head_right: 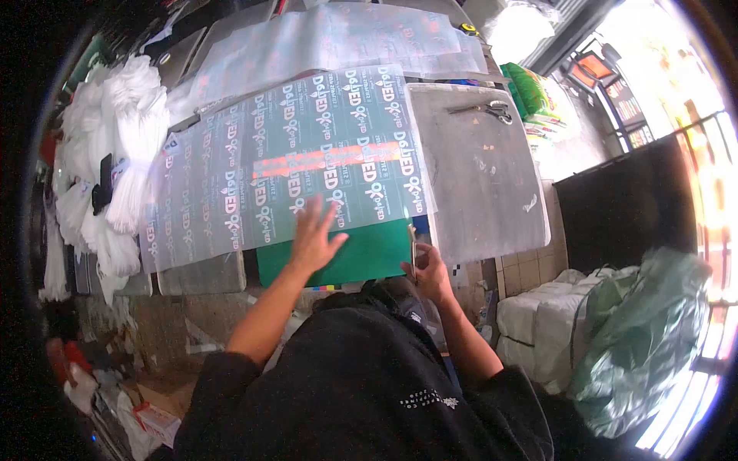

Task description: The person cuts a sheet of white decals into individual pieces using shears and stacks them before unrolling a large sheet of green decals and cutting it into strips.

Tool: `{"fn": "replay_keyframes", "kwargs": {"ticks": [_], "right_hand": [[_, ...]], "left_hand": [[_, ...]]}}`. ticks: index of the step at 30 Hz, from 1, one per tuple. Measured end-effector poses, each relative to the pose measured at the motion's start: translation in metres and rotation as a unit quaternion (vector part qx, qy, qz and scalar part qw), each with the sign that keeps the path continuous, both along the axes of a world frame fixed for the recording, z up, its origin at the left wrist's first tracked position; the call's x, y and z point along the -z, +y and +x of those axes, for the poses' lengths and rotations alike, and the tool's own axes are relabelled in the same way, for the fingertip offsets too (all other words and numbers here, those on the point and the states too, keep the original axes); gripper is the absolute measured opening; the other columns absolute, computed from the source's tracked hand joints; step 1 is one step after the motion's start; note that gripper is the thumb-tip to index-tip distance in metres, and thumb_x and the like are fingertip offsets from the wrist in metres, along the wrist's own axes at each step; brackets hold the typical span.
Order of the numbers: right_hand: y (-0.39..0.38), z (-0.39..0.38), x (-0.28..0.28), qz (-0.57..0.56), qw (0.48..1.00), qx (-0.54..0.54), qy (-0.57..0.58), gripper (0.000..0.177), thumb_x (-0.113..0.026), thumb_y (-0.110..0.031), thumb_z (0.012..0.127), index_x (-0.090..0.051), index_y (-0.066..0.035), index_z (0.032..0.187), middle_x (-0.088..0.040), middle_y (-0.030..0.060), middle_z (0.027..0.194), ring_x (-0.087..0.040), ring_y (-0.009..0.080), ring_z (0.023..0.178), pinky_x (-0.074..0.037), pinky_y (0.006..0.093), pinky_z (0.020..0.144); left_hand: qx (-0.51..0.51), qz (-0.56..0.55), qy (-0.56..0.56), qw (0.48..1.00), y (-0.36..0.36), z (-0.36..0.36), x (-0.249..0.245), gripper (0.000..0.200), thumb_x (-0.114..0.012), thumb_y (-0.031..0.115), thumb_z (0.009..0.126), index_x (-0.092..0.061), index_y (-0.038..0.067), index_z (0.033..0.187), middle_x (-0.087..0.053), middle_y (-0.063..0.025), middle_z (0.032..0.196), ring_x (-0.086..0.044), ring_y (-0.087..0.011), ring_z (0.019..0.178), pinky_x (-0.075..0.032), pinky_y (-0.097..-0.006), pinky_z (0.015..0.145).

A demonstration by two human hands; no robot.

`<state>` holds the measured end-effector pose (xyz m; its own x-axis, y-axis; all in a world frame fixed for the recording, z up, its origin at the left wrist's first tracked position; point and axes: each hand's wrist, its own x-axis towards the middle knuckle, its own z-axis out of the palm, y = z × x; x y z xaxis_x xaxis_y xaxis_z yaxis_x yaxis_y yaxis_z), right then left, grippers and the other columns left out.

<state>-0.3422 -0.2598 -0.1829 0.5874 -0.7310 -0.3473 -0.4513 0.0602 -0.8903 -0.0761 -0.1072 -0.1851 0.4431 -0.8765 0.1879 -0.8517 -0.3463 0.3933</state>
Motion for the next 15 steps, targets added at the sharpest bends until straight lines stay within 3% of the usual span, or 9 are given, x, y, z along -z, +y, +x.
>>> {"fn": "replay_keyframes", "kwargs": {"ticks": [3, 5, 6, 9, 10, 13, 15], "right_hand": [[-0.021, -0.021, -0.012, 0.062, 0.995, -0.077, 0.01, 0.061, -0.08, -0.023, 0.081, -0.049, 0.002, 0.127, -0.064, 0.0056, 0.09, -0.061, 0.0137, 0.085, -0.05, 0.0284, 0.077], [-0.031, -0.041, -0.006, 0.214, 0.96, -0.119, -0.132, 0.067, -0.08, -0.028, 0.081, -0.046, 0.003, 0.13, -0.063, 0.0072, 0.101, -0.06, 0.0156, 0.094, -0.048, 0.0298, 0.084], [-0.037, -0.051, -0.012, 0.216, 0.96, -0.157, -0.086, 0.069, -0.08, -0.028, 0.082, -0.043, 0.001, 0.132, -0.06, 0.008, 0.109, -0.057, 0.0164, 0.102, -0.046, 0.0314, 0.088], [-0.046, -0.068, -0.019, 0.3, 0.934, -0.194, 0.019, 0.066, -0.08, -0.026, 0.082, -0.044, -0.001, 0.132, -0.058, 0.0067, 0.109, -0.055, 0.0149, 0.101, -0.045, 0.0311, 0.087], [-0.041, -0.071, -0.02, 0.276, 0.942, -0.19, -0.009, 0.064, -0.08, -0.026, 0.082, -0.046, -0.002, 0.131, -0.058, 0.0045, 0.103, -0.055, 0.0131, 0.093, -0.045, 0.0309, 0.083], [-0.032, -0.083, -0.011, 0.269, 0.942, -0.194, -0.05, 0.065, -0.08, -0.028, 0.082, -0.046, -0.001, 0.131, -0.059, 0.0046, 0.102, -0.055, 0.0132, 0.091, -0.046, 0.0311, 0.082], [-0.027, -0.085, -0.008, 0.26, 0.946, -0.19, -0.039, 0.066, -0.08, -0.028, 0.082, -0.046, -0.001, 0.132, -0.06, 0.0049, 0.102, -0.055, 0.0143, 0.093, -0.045, 0.0317, 0.084]], "left_hand": [[-0.002, 0.086, -0.028, 0.996, -0.026, -0.002, 0.036, 0.072, -0.057, 0.049, 0.09, -0.031, 0.018, 0.15, -0.02, -0.0194, 0.157, -0.017, -0.0402, 0.145, -0.014, -0.059, 0.115], [-0.023, 0.138, -0.038, 0.989, -0.017, 0.007, 0.042, 0.072, -0.054, 0.053, 0.091, -0.031, 0.02, 0.151, -0.019, -0.0177, 0.158, -0.015, -0.0391, 0.146, -0.013, -0.0597, 0.115], [-0.014, 0.166, -0.037, 0.985, -0.004, 0.013, 0.035, 0.072, -0.053, 0.055, 0.09, -0.031, 0.021, 0.151, -0.019, -0.0168, 0.158, -0.015, -0.0382, 0.146, -0.012, -0.0594, 0.116], [-0.023, 0.2, -0.045, 0.978, 0.046, 0.027, 0.031, 0.074, -0.053, 0.059, 0.089, -0.032, 0.023, 0.15, -0.019, -0.0153, 0.159, -0.015, -0.0367, 0.146, -0.011, -0.0588, 0.116], [-0.03, 0.198, -0.057, 0.978, 0.059, 0.027, 0.032, 0.074, -0.053, 0.06, 0.089, -0.033, 0.023, 0.15, -0.02, -0.0148, 0.158, -0.015, -0.0361, 0.147, -0.01, -0.0586, 0.116], [-0.04, 0.217, -0.025, 0.975, 0.055, 0.018, 0.021, 0.075, -0.053, 0.061, 0.088, -0.033, 0.023, 0.15, -0.019, -0.0145, 0.159, -0.015, -0.0354, 0.147, -0.01, -0.0583, 0.116], [0.019, 0.24, -0.075, 0.968, 0.03, 0.002, 0.013, 0.076, -0.053, 0.061, 0.088, -0.032, 0.024, 0.151, -0.017, -0.0155, 0.159, -0.013, -0.0364, 0.147, -0.01, -0.0587, 0.116]]}}
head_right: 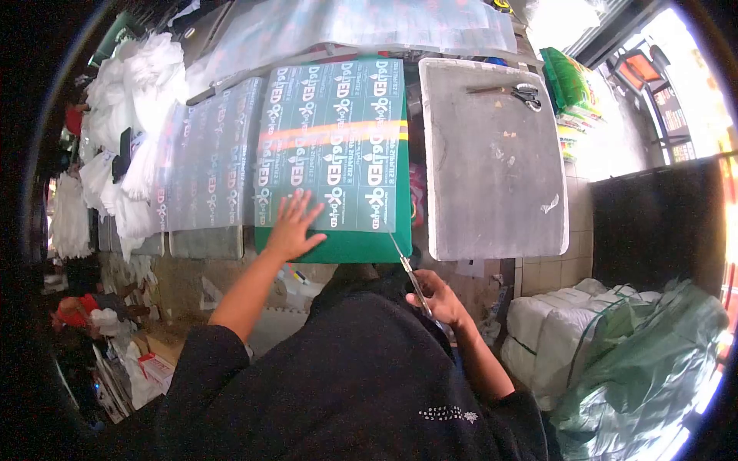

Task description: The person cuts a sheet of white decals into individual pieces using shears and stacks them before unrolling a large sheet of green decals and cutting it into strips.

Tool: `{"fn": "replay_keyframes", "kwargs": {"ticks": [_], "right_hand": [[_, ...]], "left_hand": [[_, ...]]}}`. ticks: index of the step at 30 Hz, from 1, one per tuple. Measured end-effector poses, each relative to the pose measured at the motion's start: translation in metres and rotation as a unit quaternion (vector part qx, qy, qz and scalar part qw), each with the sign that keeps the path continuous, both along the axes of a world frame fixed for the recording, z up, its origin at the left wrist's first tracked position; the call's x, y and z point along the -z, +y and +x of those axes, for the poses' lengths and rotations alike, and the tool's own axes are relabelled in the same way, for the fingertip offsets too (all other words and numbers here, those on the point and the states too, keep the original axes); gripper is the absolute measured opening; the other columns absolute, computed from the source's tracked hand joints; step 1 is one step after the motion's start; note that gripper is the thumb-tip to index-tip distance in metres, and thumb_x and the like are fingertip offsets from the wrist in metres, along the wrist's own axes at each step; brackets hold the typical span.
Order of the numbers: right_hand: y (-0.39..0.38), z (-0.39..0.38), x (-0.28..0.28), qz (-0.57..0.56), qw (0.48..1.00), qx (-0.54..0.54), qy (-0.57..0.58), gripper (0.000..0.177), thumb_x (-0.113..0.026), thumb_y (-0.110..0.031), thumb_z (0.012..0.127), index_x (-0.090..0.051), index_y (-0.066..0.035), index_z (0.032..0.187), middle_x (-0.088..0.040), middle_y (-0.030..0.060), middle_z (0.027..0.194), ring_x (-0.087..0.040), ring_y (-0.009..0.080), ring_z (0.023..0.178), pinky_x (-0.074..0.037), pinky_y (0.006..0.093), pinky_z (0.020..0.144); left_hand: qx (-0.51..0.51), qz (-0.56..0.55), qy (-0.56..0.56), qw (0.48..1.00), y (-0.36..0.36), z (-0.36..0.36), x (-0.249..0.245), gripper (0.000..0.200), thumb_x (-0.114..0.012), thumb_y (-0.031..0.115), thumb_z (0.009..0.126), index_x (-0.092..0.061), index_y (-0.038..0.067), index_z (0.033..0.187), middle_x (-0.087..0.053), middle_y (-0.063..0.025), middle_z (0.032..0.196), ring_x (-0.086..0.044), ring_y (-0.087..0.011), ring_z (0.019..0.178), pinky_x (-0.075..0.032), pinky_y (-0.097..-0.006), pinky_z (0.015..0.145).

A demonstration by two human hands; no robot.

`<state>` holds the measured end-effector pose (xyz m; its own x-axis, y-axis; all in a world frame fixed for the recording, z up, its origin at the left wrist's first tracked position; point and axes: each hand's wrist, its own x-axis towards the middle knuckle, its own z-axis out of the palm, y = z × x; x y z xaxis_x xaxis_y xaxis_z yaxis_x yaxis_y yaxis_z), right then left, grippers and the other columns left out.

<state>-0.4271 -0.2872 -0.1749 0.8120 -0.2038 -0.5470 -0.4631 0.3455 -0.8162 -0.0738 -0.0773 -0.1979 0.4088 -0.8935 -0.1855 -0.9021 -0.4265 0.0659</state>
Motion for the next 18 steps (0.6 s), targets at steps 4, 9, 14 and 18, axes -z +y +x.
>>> {"fn": "replay_keyframes", "kwargs": {"ticks": [4, 9, 14, 18], "right_hand": [[0.035, -0.002, 0.003, -0.02, 0.998, 0.067, 0.005, 0.065, -0.079, -0.028, 0.082, -0.047, -0.001, 0.131, -0.06, 0.0045, 0.103, -0.054, 0.0144, 0.094, -0.045, 0.0313, 0.086], [0.059, 0.007, -0.002, -0.08, 0.99, 0.109, 0.034, 0.065, -0.082, -0.032, 0.078, -0.051, 0.0, 0.125, -0.064, 0.009, 0.105, -0.059, 0.0165, 0.1, -0.047, 0.0331, 0.089], [0.09, 0.016, -0.003, -0.127, 0.981, 0.121, 0.084, 0.061, -0.084, -0.033, 0.075, -0.053, 0.003, 0.112, -0.068, 0.0141, 0.1, -0.063, 0.0199, 0.098, -0.049, 0.0352, 0.088], [0.125, 0.003, 0.028, 0.021, 0.982, 0.164, 0.089, 0.06, -0.077, -0.046, 0.079, -0.055, 0.004, 0.103, -0.065, 0.0115, 0.089, -0.061, 0.0168, 0.086, -0.048, 0.0323, 0.079]], "left_hand": [[0.015, -0.082, 0.025, 0.996, -0.024, -0.019, 0.018, 0.078, -0.052, 0.063, 0.088, -0.029, 0.024, 0.152, -0.017, -0.0162, 0.159, -0.013, -0.0393, 0.146, -0.009, -0.0607, 0.116], [-0.03, -0.093, 0.043, 0.994, -0.024, -0.016, 0.027, 0.077, -0.051, 0.064, 0.088, -0.03, 0.024, 0.151, -0.018, -0.0161, 0.159, -0.014, -0.0413, 0.146, -0.011, -0.0632, 0.114], [-0.06, -0.161, -0.007, 0.985, -0.017, -0.03, 0.038, 0.07, -0.05, 0.058, 0.092, -0.034, 0.022, 0.15, -0.027, -0.0177, 0.155, -0.021, -0.0427, 0.143, -0.016, -0.0653, 0.112], [-0.067, -0.151, -0.008, 0.986, -0.02, -0.028, 0.038, 0.067, -0.051, 0.055, 0.092, -0.037, 0.02, 0.148, -0.03, -0.018, 0.154, -0.024, -0.043, 0.141, -0.017, -0.0646, 0.111]]}}
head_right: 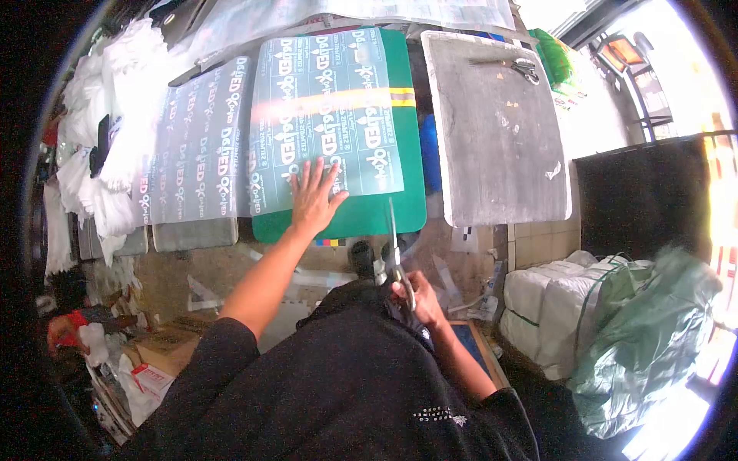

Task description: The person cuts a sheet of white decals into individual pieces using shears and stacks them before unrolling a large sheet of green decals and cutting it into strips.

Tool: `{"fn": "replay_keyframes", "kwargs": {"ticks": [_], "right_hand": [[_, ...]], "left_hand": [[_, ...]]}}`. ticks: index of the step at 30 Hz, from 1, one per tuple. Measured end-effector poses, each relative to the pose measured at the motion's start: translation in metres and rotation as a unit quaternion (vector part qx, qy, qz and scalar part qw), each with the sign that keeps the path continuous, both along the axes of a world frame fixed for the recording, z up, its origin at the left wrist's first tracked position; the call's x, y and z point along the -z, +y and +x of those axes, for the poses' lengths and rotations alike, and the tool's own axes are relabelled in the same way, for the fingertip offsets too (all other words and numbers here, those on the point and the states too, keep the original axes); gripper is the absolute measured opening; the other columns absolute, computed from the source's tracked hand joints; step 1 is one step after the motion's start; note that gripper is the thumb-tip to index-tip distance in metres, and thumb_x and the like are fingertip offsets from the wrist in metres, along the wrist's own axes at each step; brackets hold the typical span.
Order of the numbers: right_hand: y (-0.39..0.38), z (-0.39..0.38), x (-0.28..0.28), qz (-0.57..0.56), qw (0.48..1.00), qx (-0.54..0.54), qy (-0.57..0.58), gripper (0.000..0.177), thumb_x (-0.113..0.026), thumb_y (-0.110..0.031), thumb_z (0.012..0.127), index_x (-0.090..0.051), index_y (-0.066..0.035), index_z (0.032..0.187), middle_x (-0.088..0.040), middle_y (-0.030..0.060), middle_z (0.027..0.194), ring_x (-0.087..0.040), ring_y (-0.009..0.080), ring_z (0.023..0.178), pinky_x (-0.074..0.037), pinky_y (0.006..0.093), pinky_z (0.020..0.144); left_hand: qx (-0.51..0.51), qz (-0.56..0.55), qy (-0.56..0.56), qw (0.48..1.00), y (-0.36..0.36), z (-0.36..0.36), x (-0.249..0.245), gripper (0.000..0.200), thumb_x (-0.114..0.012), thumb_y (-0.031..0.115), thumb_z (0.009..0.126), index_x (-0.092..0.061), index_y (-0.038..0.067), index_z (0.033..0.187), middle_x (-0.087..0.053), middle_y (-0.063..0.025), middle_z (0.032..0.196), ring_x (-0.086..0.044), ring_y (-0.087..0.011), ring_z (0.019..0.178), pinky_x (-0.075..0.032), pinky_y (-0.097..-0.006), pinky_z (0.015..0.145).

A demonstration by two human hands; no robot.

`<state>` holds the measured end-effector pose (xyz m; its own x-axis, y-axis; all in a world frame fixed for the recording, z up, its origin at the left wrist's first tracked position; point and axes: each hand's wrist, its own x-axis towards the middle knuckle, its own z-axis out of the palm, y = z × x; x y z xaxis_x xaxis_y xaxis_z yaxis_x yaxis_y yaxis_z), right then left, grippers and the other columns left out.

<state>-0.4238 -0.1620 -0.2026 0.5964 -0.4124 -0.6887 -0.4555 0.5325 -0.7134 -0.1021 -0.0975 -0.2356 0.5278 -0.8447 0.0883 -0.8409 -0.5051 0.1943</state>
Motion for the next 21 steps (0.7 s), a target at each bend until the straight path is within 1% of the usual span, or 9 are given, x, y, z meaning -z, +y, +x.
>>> {"fn": "replay_keyframes", "kwargs": {"ticks": [1, 2, 4, 6, 9, 13, 16, 19, 21], "right_hand": [[0.006, -0.001, 0.012, -0.028, 0.998, -0.046, 0.017, 0.06, -0.075, -0.05, 0.079, -0.056, 0.002, 0.1, -0.065, 0.0097, 0.087, -0.059, 0.0151, 0.082, -0.048, 0.031, 0.076], [0.007, 0.0, 0.017, -0.121, 0.979, -0.152, 0.07, 0.054, -0.07, -0.047, 0.085, -0.054, 0.0, 0.104, -0.066, 0.0109, 0.095, -0.063, 0.0158, 0.084, -0.051, 0.0303, 0.074], [0.017, 0.004, 0.029, -0.029, 0.993, -0.11, 0.015, 0.056, -0.069, -0.052, 0.085, -0.056, 0.0, 0.102, -0.065, 0.0084, 0.092, -0.061, 0.015, 0.084, -0.049, 0.0297, 0.075], [0.015, 0.026, 0.02, -0.046, 0.993, -0.11, -0.013, 0.057, -0.066, -0.054, 0.086, -0.056, -0.001, 0.102, -0.062, 0.0058, 0.087, -0.058, 0.0141, 0.081, -0.047, 0.0286, 0.073], [0.01, 0.051, 0.039, -0.078, 0.989, -0.123, -0.036, 0.055, -0.065, -0.054, 0.086, -0.058, 0.001, 0.086, -0.06, 0.0091, 0.081, -0.058, 0.0161, 0.076, -0.047, 0.032, 0.071], [0.007, 0.088, 0.019, -0.007, 0.998, -0.044, -0.043, 0.053, -0.068, -0.052, 0.086, -0.058, 0.0, 0.09, -0.061, 0.0089, 0.078, -0.061, 0.0151, 0.073, -0.049, 0.0293, 0.066], [0.006, 0.093, 0.014, -0.023, 0.998, -0.058, -0.009, 0.054, -0.068, -0.051, 0.086, -0.058, 0.001, 0.093, -0.062, 0.0081, 0.075, -0.062, 0.0139, 0.07, -0.05, 0.0285, 0.066], [0.012, 0.094, 0.019, -0.055, 0.997, -0.057, 0.017, 0.054, -0.069, -0.051, 0.085, -0.058, 0.001, 0.091, -0.063, 0.0065, 0.07, -0.062, 0.0134, 0.065, -0.05, 0.0288, 0.063], [0.015, 0.096, 0.013, -0.086, 0.994, -0.061, 0.031, 0.054, -0.071, -0.051, 0.084, -0.059, 0.001, 0.09, -0.063, 0.0064, 0.069, -0.062, 0.0133, 0.063, -0.05, 0.0288, 0.06]], "left_hand": [[-0.001, -0.001, 0.003, 1.0, 0.0, 0.0, 0.001, 0.067, -0.051, 0.055, 0.092, -0.037, 0.02, 0.148, -0.03, -0.018, 0.154, -0.024, -0.043, 0.141, -0.017, -0.0646, 0.111], [0.0, 0.001, 0.007, 1.0, 0.0, 0.001, 0.001, 0.067, -0.051, 0.054, 0.092, -0.037, 0.02, 0.148, -0.03, -0.0179, 0.154, -0.025, -0.043, 0.141, -0.018, -0.0647, 0.11], [-0.003, 0.002, 0.009, 1.0, -0.002, 0.006, 0.002, 0.066, -0.052, 0.054, 0.092, -0.037, 0.021, 0.148, -0.03, -0.0179, 0.154, -0.026, -0.0429, 0.14, -0.019, -0.0647, 0.11], [0.01, -0.015, 0.04, 0.999, -0.001, 0.003, 0.0, 0.068, -0.053, 0.054, 0.091, -0.037, 0.02, 0.148, -0.031, -0.0177, 0.153, -0.027, -0.0436, 0.139, -0.02, -0.0649, 0.109], [0.021, -0.043, 0.023, 0.999, 0.0, -0.002, -0.004, 0.076, -0.058, 0.057, 0.087, -0.036, 0.019, 0.148, -0.03, -0.0187, 0.154, -0.027, -0.0439, 0.14, -0.019, -0.0649, 0.109], [0.022, -0.014, 0.061, 0.998, 0.002, 0.001, -0.018, 0.085, -0.065, 0.058, 0.081, -0.035, 0.018, 0.149, -0.028, -0.0196, 0.154, -0.025, -0.044, 0.14, -0.019, -0.065, 0.11], [0.022, -0.028, 0.081, 0.996, 0.001, -0.001, -0.023, 0.089, -0.073, 0.053, 0.075, -0.036, 0.018, 0.148, -0.029, -0.0198, 0.153, -0.025, -0.0437, 0.14, -0.019, -0.0659, 0.109], [0.033, -0.082, 0.079, 0.993, -0.002, -0.004, -0.023, 0.085, -0.08, 0.04, 0.07, -0.043, 0.016, 0.142, -0.038, -0.0182, 0.147, -0.032, -0.0406, 0.137, -0.024, -0.0606, 0.109], [0.079, -0.168, 0.11, 0.977, -0.006, -0.005, -0.02, 0.065, -0.082, 0.027, 0.069, -0.056, 0.013, 0.127, -0.05, -0.0137, 0.133, -0.043, -0.0348, 0.128, -0.033, -0.0523, 0.107]]}}
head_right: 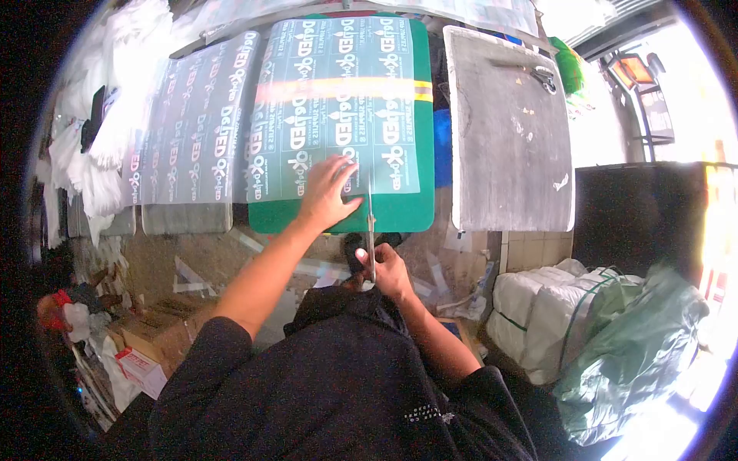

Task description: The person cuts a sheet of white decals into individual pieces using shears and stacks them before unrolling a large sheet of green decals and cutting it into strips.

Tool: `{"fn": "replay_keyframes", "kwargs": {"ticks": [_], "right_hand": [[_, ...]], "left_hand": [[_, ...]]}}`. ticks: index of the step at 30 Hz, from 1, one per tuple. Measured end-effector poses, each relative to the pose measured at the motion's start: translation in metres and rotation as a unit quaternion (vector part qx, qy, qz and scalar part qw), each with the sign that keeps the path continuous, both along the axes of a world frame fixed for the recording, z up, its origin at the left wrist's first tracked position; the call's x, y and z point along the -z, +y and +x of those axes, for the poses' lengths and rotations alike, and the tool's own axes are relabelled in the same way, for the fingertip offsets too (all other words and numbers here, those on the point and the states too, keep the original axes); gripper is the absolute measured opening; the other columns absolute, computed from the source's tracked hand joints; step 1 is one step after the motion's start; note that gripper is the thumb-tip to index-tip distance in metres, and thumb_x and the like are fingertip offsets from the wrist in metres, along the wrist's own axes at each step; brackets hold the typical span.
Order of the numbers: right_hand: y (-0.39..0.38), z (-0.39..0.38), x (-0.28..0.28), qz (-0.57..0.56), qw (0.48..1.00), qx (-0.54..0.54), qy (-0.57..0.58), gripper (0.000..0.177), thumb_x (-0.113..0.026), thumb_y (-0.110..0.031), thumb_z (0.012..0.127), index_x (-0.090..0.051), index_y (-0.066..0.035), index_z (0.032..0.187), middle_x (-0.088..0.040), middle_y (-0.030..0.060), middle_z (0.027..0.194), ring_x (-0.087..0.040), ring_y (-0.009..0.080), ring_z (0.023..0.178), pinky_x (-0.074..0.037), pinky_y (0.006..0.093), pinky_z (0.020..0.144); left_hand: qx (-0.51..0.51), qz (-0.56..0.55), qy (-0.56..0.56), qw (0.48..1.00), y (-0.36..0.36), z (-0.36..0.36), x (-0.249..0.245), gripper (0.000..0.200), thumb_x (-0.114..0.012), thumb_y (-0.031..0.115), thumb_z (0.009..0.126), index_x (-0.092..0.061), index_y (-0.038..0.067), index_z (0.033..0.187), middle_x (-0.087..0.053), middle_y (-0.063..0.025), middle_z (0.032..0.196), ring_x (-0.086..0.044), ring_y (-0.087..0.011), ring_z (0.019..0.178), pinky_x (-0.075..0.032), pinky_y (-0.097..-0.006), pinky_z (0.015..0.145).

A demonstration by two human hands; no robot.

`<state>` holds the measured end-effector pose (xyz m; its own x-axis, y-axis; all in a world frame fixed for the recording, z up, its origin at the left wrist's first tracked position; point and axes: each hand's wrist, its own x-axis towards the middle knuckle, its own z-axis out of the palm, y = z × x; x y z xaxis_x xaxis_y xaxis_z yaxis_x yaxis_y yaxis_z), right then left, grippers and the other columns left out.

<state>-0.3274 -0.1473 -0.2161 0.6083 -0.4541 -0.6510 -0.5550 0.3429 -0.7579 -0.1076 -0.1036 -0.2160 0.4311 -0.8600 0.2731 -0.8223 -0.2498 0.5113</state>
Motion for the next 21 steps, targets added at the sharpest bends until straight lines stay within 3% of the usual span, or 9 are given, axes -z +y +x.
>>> {"fn": "replay_keyframes", "kwargs": {"ticks": [1, 4, 8, 10, 14, 21], "right_hand": [[0.001, 0.001, -0.003, -0.03, 0.999, -0.001, 0.011, 0.054, -0.072, -0.051, 0.083, -0.059, 0.002, 0.088, -0.063, 0.0063, 0.067, -0.061, 0.0131, 0.06, -0.049, 0.0287, 0.058], [-0.001, 0.0, -0.01, -0.062, 0.998, -0.012, 0.024, 0.053, -0.075, -0.049, 0.082, -0.059, 0.001, 0.086, -0.062, 0.0057, 0.064, -0.06, 0.0121, 0.057, -0.048, 0.0281, 0.054], [-0.005, 0.008, -0.004, -0.001, 0.999, 0.03, 0.028, 0.052, -0.075, -0.049, 0.082, -0.058, 0.001, 0.085, -0.061, 0.0054, 0.063, -0.058, 0.0106, 0.056, -0.047, 0.0272, 0.052], [-0.011, 0.017, 0.006, 0.049, 0.996, 0.063, -0.031, 0.051, -0.076, -0.048, 0.081, -0.057, 0.0, 0.083, -0.059, 0.0037, 0.063, -0.057, 0.01, 0.055, -0.046, 0.0261, 0.051], [-0.019, 0.04, -0.012, 0.066, 0.994, 0.087, -0.008, 0.052, -0.075, -0.049, 0.082, -0.056, -0.001, 0.084, -0.057, 0.0015, 0.066, -0.057, 0.0106, 0.054, -0.046, 0.0261, 0.05], [-0.016, 0.051, -0.017, -0.036, 0.998, 0.042, 0.011, 0.043, -0.072, -0.042, 0.087, -0.052, -0.004, 0.084, -0.054, 0.0004, 0.062, -0.053, 0.009, 0.052, -0.042, 0.0239, 0.046]], "left_hand": [[-0.001, -0.001, 0.0, 1.0, -0.002, -0.001, 0.004, 0.065, -0.082, 0.027, 0.069, -0.056, 0.013, 0.127, -0.05, -0.0137, 0.133, -0.043, -0.0348, 0.128, -0.033, -0.0523, 0.107], [0.053, -0.075, -0.059, 0.994, -0.008, -0.003, 0.026, 0.02, -0.074, 0.013, 0.076, -0.066, 0.009, 0.094, -0.064, -0.0063, 0.107, -0.055, -0.0285, 0.114, -0.042, -0.0463, 0.099], [0.052, -0.122, -0.075, 0.988, -0.007, -0.006, 0.034, 0.016, -0.074, 0.012, 0.076, -0.065, 0.008, 0.089, -0.065, -0.0061, 0.102, -0.058, -0.0284, 0.109, -0.044, -0.046, 0.096], [0.073, -0.145, -0.082, 0.983, -0.006, -0.005, 0.033, 0.016, -0.072, 0.01, 0.076, -0.064, 0.007, 0.089, -0.063, -0.005, 0.103, -0.059, -0.0269, 0.104, -0.047, -0.0447, 0.093], [0.086, -0.149, -0.07, 0.983, -0.004, -0.005, 0.025, 0.017, -0.071, 0.007, 0.075, -0.06, 0.007, 0.088, -0.064, -0.0074, 0.102, -0.061, -0.0297, 0.104, -0.048, -0.0466, 0.091], [0.099, -0.146, -0.044, 0.983, -0.002, -0.002, 0.026, 0.017, -0.069, 0.007, 0.076, -0.06, 0.007, 0.09, -0.064, -0.0075, 0.102, -0.061, -0.0294, 0.104, -0.047, -0.0474, 0.094]]}}
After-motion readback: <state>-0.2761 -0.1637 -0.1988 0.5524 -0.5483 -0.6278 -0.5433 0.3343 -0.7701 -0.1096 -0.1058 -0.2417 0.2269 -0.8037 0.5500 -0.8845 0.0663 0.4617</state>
